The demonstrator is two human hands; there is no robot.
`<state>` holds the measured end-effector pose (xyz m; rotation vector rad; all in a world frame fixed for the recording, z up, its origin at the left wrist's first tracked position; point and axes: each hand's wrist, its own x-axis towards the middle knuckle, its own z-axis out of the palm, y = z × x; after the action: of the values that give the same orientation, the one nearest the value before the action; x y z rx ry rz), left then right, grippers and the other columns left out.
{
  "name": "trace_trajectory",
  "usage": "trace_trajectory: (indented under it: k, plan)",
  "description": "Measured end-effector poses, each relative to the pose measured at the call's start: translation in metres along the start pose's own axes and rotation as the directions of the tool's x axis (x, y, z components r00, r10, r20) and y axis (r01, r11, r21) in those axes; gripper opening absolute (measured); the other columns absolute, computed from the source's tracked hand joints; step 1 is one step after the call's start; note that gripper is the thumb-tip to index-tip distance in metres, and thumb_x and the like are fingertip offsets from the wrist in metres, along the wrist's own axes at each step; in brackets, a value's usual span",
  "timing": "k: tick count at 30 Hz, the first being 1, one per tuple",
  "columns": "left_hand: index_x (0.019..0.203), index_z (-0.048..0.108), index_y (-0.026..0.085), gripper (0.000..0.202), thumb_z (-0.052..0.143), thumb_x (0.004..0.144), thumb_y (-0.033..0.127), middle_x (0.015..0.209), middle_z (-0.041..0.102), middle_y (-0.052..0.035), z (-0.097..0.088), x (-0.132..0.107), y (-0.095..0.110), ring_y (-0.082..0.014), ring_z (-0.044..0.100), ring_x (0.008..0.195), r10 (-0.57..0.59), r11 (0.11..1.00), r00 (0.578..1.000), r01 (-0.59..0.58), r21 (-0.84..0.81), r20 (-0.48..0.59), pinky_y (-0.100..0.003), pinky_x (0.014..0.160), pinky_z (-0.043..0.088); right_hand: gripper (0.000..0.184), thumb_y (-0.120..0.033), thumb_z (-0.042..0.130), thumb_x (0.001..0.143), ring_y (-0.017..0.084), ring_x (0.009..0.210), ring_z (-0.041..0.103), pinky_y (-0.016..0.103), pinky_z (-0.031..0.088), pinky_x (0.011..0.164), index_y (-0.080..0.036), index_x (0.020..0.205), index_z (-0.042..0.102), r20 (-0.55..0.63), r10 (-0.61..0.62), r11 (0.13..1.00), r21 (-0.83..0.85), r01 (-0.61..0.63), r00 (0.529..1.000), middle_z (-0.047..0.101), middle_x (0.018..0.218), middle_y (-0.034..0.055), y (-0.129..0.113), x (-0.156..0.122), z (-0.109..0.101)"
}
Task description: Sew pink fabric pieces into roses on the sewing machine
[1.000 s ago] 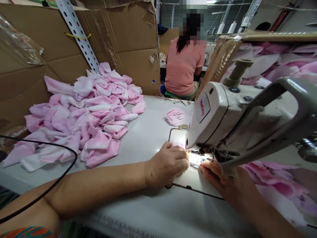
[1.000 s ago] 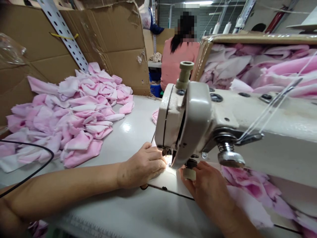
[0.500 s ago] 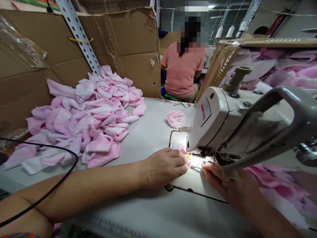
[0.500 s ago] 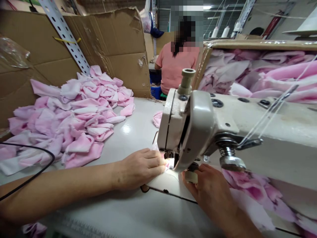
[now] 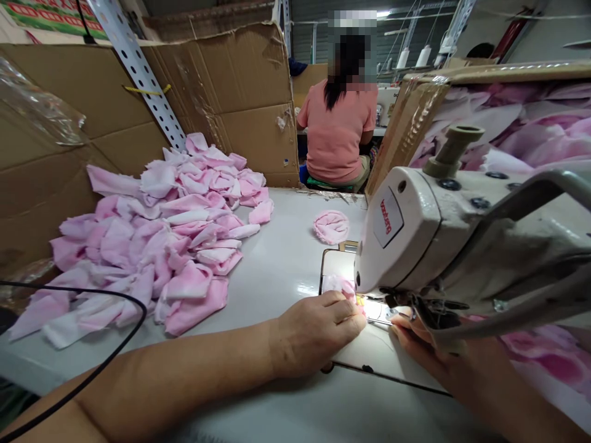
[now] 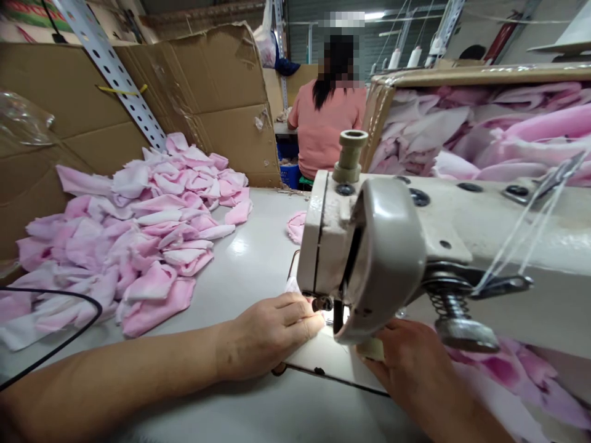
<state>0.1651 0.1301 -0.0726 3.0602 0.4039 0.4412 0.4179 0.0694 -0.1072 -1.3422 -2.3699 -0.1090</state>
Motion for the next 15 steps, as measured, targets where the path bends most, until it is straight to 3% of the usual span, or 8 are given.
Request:
trace_trajectory:
  k: [6,11,15]
  plan:
    - [0.116,0.049,0.009,0.031,0.042,0.085,0.010,0.102,0.057,-0.0123,0.0005,0.0028,-0.0001,-0.0196,0.054,0.088,-0.018,0.999,1.000,0.018,0.033,0.018,-0.031,0.093,0.047,0.019,-0.023,0.053,0.085,0.018,0.056,0.064,0.030,0.049,0.052,-0.025,0.091,0.071,0.003,0.007,1.000,0.016,-0.007,1.000,0.072,0.079,0.0032,0.0042,-0.0084,0.0090]
    - [0.113,0.049,0.011,0.032,0.047,0.081,0.011,0.100,0.056,-0.0108,0.0030,0.0034,0.0002,-0.0195,0.051,0.085,-0.027,0.999,0.999,0.026,0.046,0.040,-0.030,0.090,0.047,0.024,-0.024,0.052,0.086,0.022,0.083,0.069,0.035,0.055,0.070,-0.025,0.103,0.068,-0.037,-0.002,0.999,0.044,0.004,0.999,0.072,0.095,0.0044,0.0037,-0.0083,0.0085]
    - [0.112,0.049,0.012,0.030,0.048,0.082,0.011,0.099,0.056,-0.0105,0.0045,0.0043,0.0002,-0.0202,0.051,0.088,-0.048,0.998,0.998,0.046,0.051,0.034,-0.030,0.086,0.048,0.020,-0.024,0.053,0.085,0.024,0.077,0.068,0.035,0.055,0.066,-0.024,0.094,0.070,-0.046,0.012,1.000,0.005,-0.012,0.999,0.073,0.086,0.0057,0.0025,-0.0074,0.0075]
